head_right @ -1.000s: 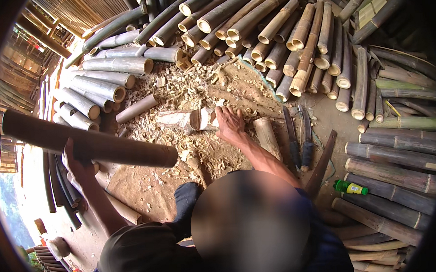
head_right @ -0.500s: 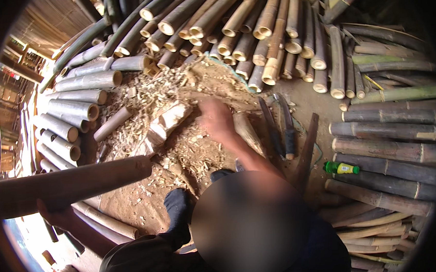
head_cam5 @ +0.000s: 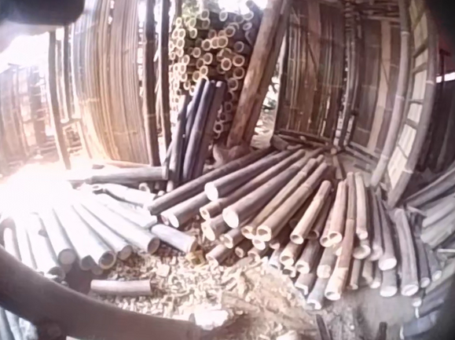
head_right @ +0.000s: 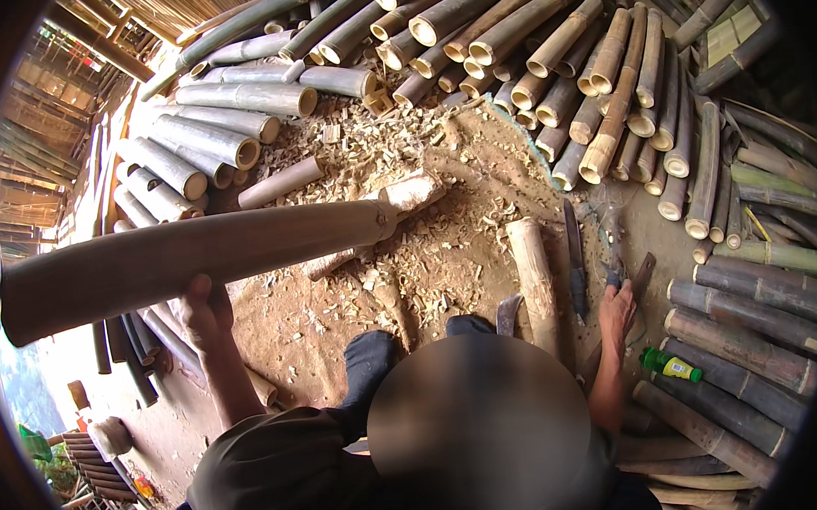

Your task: The person carves and shapes a bamboo pole using a machete and a hand knife while sitting in a workshop filled with bamboo logs.

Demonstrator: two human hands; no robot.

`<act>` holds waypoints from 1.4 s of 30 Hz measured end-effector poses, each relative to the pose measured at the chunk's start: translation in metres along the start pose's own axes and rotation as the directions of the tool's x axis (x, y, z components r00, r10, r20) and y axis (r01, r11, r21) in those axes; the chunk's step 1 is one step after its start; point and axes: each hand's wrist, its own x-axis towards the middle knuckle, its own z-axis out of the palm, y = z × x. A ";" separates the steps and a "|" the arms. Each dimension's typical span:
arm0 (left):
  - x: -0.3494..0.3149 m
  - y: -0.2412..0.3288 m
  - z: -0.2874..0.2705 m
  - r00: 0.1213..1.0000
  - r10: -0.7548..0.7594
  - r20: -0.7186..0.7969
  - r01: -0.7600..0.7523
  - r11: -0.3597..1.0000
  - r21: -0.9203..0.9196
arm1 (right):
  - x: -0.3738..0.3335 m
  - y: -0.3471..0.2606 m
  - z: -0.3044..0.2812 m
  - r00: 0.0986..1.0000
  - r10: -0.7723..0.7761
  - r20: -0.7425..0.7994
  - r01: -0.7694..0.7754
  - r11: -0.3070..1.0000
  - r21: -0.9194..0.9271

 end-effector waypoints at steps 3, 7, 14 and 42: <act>-0.011 0.002 0.008 1.000 0.007 -0.027 -0.006 0.999 0.047 | -0.012 -0.022 -0.008 0.988 0.044 0.150 -0.097 0.924 0.370; -0.021 0.003 0.021 0.999 0.011 -0.044 -0.006 0.995 0.099 | -0.076 -0.096 -0.034 0.915 -0.105 0.390 -0.207 0.707 0.677; -0.030 0.010 0.041 0.997 -0.011 -0.073 0.031 0.957 0.289 | -0.110 -0.284 -0.057 0.633 -0.602 0.487 0.108 0.691 0.714; -0.029 0.003 0.032 0.995 -0.082 -0.052 0.096 0.737 0.669 | -0.093 -0.356 -0.033 0.609 -0.789 0.081 0.511 0.469 0.721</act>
